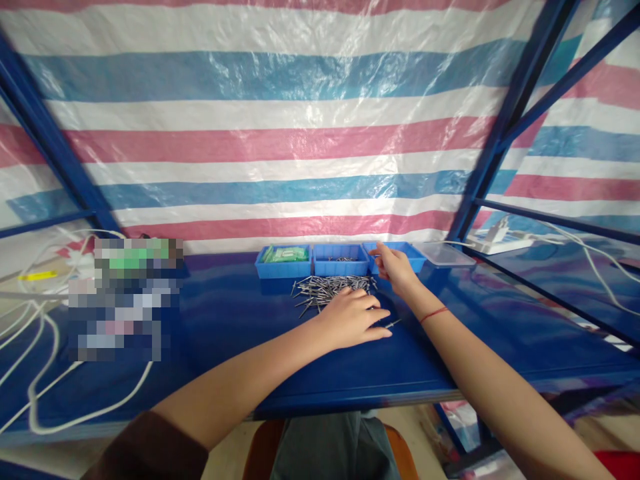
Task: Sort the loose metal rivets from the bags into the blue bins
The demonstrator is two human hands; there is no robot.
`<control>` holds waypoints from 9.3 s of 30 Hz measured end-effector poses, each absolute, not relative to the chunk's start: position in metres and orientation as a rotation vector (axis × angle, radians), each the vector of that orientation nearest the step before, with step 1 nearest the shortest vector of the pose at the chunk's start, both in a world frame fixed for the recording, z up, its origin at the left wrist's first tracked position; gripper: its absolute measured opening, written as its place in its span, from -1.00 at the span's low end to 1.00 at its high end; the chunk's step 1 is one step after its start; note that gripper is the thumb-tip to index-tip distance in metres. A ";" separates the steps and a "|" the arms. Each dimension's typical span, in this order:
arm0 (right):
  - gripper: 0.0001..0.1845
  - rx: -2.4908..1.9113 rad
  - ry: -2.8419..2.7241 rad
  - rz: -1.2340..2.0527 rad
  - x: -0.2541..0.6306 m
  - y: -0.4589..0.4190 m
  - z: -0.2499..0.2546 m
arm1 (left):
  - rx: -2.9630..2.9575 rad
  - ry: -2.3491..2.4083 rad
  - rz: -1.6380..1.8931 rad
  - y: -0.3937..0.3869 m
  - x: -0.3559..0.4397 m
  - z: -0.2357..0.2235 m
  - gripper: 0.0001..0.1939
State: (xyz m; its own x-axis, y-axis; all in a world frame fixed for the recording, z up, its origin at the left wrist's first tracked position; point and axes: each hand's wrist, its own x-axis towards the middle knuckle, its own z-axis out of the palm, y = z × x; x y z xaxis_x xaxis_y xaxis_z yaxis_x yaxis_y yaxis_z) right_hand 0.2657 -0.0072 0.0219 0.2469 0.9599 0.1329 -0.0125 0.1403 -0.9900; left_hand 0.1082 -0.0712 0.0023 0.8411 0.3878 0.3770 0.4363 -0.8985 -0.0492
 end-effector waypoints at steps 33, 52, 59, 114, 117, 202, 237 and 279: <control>-0.68 -0.915 -1.650 0.864 0.225 -0.032 0.025 | -3.141 -1.666 -2.021 -0.033 0.071 0.003 -0.76; -0.73 -1.115 -1.663 0.552 0.238 -0.016 0.017 | -2.800 -1.458 -1.633 -0.031 0.058 0.009 -0.60; -0.84 -1.245 -0.824 0.910 0.270 0.002 0.016 | -3.137 -0.939 -0.614 -0.044 0.044 0.022 -0.68; -0.78 -0.974 -1.897 1.053 0.237 -0.027 0.021 | -2.664 -1.347 -0.879 -0.035 0.058 -0.005 -0.74; -0.79 -0.986 -1.889 1.033 0.237 -0.027 0.021 | -2.654 -1.412 -0.939 -0.035 0.057 -0.005 -0.76; -0.76 -0.801 -1.694 0.869 0.226 -0.030 0.023 | -2.988 -1.495 -1.858 -0.034 0.068 -0.006 -0.80; -0.82 -1.124 -0.949 1.203 0.251 -0.013 0.021 | -2.811 -1.358 -0.698 -0.041 0.059 -0.001 -0.80; -0.73 -1.178 -1.752 0.824 0.237 -0.017 0.009 | -2.682 -1.435 -0.629 -0.035 0.068 -0.004 -0.79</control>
